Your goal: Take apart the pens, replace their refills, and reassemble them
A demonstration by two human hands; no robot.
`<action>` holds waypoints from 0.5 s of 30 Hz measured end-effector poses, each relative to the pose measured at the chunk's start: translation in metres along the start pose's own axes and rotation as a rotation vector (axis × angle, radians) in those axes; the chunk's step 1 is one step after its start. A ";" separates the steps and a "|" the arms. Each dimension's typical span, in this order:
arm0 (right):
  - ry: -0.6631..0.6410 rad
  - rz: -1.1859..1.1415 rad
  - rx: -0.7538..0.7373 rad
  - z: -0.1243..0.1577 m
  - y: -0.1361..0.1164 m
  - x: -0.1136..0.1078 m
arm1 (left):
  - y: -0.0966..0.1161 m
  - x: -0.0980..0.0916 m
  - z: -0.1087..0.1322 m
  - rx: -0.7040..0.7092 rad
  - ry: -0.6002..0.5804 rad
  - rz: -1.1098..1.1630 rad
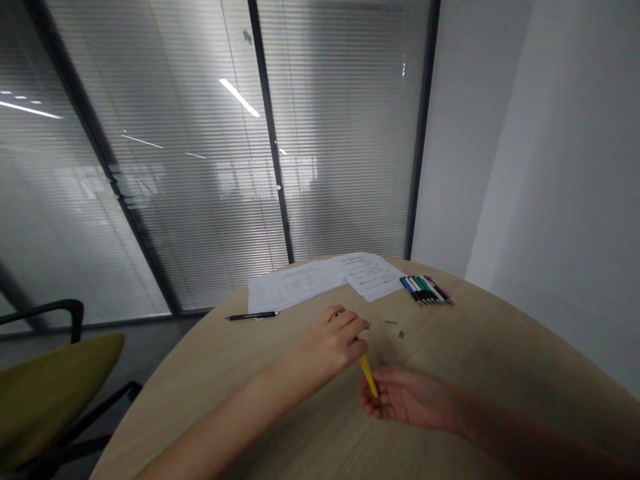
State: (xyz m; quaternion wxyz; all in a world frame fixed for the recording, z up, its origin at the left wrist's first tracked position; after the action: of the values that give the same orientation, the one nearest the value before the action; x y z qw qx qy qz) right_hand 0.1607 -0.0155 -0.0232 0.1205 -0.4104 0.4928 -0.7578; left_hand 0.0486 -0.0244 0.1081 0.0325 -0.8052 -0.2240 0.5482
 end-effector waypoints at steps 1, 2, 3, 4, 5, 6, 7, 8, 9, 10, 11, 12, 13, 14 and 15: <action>-0.023 0.020 -0.014 0.001 -0.001 0.003 | -0.001 0.001 0.000 0.005 0.008 -0.005; -0.035 0.033 -0.024 0.002 -0.002 0.006 | -0.001 0.002 0.000 0.011 0.017 -0.008; -0.034 0.035 -0.027 0.003 -0.002 0.007 | -0.001 0.003 0.001 0.017 0.028 -0.012; -0.024 0.022 -0.020 0.003 -0.001 0.008 | -0.001 0.003 0.001 0.025 0.038 -0.018; -0.009 -0.003 -0.003 0.003 0.000 0.008 | 0.000 0.002 0.001 0.034 0.049 -0.028; 0.007 -0.032 0.017 0.003 0.001 0.008 | 0.001 0.001 0.001 0.042 0.056 -0.042; 0.020 -0.062 0.037 0.002 0.003 0.008 | 0.003 0.000 0.001 0.051 0.065 -0.059; 0.029 -0.086 0.057 0.001 0.005 0.007 | 0.006 -0.001 0.000 0.063 0.077 -0.077; 0.037 -0.103 0.073 0.000 0.007 0.007 | 0.009 -0.003 0.000 0.081 0.086 -0.094; 0.046 -0.113 0.083 -0.001 0.008 0.006 | 0.011 -0.004 0.000 0.102 0.098 -0.107; 0.058 -0.118 0.088 -0.001 0.009 0.006 | 0.014 -0.006 0.000 0.123 0.109 -0.116; 0.070 -0.120 0.090 -0.002 0.010 0.005 | 0.016 -0.007 0.000 0.140 0.115 -0.122; 0.082 -0.121 0.096 -0.003 0.011 0.004 | 0.017 -0.007 0.000 0.149 0.116 -0.128; 0.093 -0.115 0.101 -0.003 0.012 0.003 | 0.016 -0.008 0.000 0.146 0.114 -0.134; 0.094 -0.078 0.095 -0.004 0.012 0.002 | 0.015 -0.008 0.000 0.136 0.113 -0.140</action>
State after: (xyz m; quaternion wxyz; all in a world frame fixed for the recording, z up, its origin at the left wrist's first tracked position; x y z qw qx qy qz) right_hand 0.1543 -0.0199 -0.0330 0.0870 -0.3870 0.4448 -0.8030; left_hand 0.0507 -0.0412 0.1104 0.1376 -0.8131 -0.2399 0.5123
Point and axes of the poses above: each hand's wrist, its own z-axis away from the middle knuckle, its own x-axis out of the palm, y = z × x, the point moved 4 cm from there along -z, towards the middle knuckle, and after that the axes turned 12 degrees about z, right-handed, at the moved point
